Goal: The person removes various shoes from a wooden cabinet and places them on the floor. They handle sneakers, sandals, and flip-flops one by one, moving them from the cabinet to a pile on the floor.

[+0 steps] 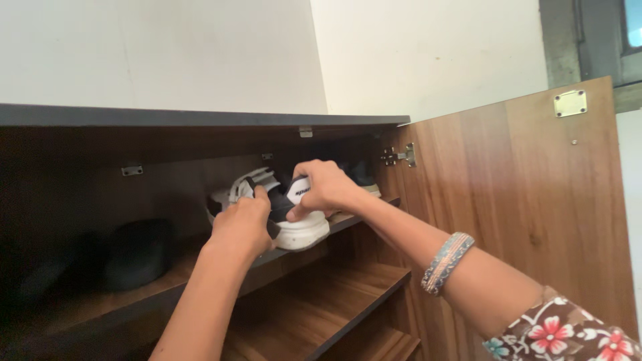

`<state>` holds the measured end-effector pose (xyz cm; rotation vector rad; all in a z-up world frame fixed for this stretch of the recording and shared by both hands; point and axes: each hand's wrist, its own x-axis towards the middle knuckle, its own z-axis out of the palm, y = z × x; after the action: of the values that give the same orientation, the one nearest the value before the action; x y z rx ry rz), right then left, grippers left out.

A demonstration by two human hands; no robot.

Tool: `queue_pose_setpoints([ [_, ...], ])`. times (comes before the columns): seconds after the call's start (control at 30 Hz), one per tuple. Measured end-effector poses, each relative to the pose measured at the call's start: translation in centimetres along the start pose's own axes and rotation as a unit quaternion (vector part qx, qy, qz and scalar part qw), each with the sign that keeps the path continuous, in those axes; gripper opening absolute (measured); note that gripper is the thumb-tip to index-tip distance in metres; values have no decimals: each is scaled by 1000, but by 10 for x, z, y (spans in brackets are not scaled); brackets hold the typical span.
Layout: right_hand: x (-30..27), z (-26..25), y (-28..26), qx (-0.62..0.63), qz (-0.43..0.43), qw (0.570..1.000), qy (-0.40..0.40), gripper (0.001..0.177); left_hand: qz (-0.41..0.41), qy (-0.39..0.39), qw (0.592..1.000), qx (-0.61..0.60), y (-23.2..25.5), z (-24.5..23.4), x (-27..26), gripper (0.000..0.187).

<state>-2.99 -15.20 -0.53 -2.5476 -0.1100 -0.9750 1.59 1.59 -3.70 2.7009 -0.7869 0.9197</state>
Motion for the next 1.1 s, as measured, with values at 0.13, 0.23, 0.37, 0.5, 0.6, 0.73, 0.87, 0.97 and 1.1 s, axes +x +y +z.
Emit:
queue_pose_setpoints([
  [0.13, -9, -29, -1, 28, -22, 999, 1, 51, 34, 60, 998, 0, 16, -11, -7, 127],
  [0.23, -21, -52, -3, 8, -36, 999, 4, 48, 34, 41, 998, -18, 30, -21, -7, 121],
  [0.37, -42, -78, 2, -18, -13, 1000, 8, 49, 51, 41, 997, -29, 56, -24, -6, 101],
  [0.5, -64, -101, 16, -9, 5, 1000, 10, 49, 69, 48, 996, -28, 91, -24, -8, 102],
  [0.6, -76, -117, 27, -32, 10, 999, 23, 50, 69, 28, 997, -34, 118, -25, -8, 96],
  [0.73, -92, -136, 42, -59, 15, 997, 37, 48, 63, 14, 997, -38, 150, -26, -6, 79],
  [0.87, -107, -156, 55, -104, -7, 992, 65, 48, 72, 58, 993, -67, 179, -27, -4, 52],
  [0.97, -121, -172, 61, -93, -20, 992, 86, 48, 78, 61, 993, -68, 202, -37, -11, 45],
  [1.1, -142, -196, 65, -101, -60, 986, 114, 46, 69, 52, 995, -52, 234, -60, -27, 50],
])
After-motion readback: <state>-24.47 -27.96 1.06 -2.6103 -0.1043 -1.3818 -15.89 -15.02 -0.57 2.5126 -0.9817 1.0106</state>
